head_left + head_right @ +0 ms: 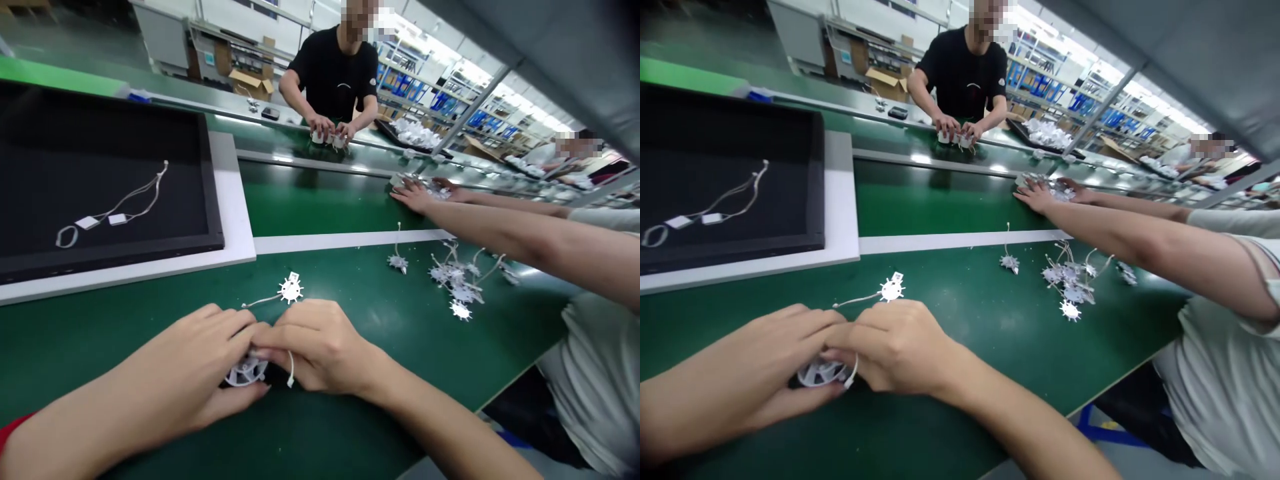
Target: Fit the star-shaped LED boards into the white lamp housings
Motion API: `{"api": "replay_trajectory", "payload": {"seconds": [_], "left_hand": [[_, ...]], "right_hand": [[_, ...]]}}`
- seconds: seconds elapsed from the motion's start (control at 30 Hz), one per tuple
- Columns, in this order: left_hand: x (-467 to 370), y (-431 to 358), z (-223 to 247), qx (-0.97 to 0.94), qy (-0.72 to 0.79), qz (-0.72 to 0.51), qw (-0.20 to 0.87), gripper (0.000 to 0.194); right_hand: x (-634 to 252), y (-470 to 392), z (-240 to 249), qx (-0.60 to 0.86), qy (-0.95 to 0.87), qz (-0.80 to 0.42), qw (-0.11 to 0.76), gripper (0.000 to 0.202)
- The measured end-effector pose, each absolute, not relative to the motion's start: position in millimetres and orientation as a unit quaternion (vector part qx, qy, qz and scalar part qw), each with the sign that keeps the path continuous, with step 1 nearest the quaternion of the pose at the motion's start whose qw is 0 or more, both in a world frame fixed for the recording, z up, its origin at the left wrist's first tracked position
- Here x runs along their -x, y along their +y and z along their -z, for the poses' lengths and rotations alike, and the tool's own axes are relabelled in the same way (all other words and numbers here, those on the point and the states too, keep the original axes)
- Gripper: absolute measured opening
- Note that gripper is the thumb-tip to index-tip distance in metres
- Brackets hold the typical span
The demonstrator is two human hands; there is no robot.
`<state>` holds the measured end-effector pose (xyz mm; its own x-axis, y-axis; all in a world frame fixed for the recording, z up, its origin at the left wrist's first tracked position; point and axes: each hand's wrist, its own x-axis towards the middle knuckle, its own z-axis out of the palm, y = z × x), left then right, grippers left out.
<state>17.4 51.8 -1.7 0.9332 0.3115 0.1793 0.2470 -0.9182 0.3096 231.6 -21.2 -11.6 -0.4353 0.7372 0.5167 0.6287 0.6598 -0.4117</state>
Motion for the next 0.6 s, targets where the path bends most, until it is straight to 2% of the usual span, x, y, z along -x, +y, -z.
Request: {"api": "replay_trajectory", "payload": {"seconds": [0.1, 0.2, 0.47, 0.6], "left_hand": [[-15, 61, 0, -0.975, 0.146, -0.133, 0.098, 0.024], [-12, 67, -6, -0.971, 0.163, -0.154, 0.089, 0.030], [-11, 65, -22, -0.960, 0.169, -0.190, 0.121, 0.032], [-9, 64, -27, -0.969, 0.138, -0.192, 0.077, 0.030]], "right_hand": [[-239, -22, 7, 0.428, -0.809, -0.118, 0.386, 0.024], [-242, -24, 2, 0.475, -0.776, -0.148, 0.388, 0.017], [-236, -25, -5, 0.517, -0.708, -0.239, 0.418, 0.021], [-238, -23, -7, 0.518, -0.719, -0.276, 0.371, 0.022]]}}
